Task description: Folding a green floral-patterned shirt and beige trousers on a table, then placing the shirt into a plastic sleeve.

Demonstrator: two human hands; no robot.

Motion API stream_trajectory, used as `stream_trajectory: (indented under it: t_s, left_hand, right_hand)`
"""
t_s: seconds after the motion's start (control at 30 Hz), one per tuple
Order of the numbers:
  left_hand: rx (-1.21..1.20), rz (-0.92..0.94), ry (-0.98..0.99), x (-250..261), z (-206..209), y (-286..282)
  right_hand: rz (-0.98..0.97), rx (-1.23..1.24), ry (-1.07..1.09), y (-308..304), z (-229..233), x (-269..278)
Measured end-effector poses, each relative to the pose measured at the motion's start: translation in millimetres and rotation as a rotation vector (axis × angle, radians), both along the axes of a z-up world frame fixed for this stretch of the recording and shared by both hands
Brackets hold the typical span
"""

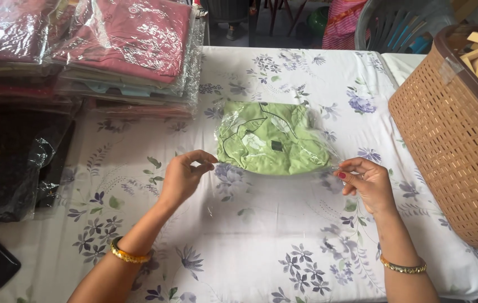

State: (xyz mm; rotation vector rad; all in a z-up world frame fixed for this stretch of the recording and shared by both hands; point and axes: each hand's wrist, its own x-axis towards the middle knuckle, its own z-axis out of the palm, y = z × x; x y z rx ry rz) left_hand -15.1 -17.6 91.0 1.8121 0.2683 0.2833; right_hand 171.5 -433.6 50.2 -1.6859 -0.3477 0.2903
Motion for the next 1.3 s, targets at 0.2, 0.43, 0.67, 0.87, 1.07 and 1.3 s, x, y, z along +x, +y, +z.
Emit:
stream_trajectory:
  t_s: [0.2,0.43,0.67,0.87,1.07,1.3]
  left_hand:
    - [-0.006,0.080,0.042,22.5,-4.3,1.0]
    - [0.147,0.058,-0.563,67.0,38.7,9.6]
    - [0.928,0.193,-0.523,57.6,20.8,11.2]
    - [1.074,0.119,-0.516,19.8,-20.4,10.1]
    - [0.870,-0.115,-0.200,-69.6,-57.1,2.0]
    - [-0.275,0.037,0.254,-50.6,-55.9,21.4]
  right_hand:
    - [0.021,0.136,0.007,17.9,26.2,-2.7]
    - [-0.061,0.285,-0.282,40.0,54.5,34.7]
    - [-0.165,-0.406,-0.950,73.8,81.9,-15.6]
    - [-0.227,-0.769,-1.276,54.3,56.1,-45.8]
    - [0.049,-0.591,-0.656,8.3,3.2,-97.2]
    - [-0.002,-0.200,0.415,-10.4,-20.2,-57.8]
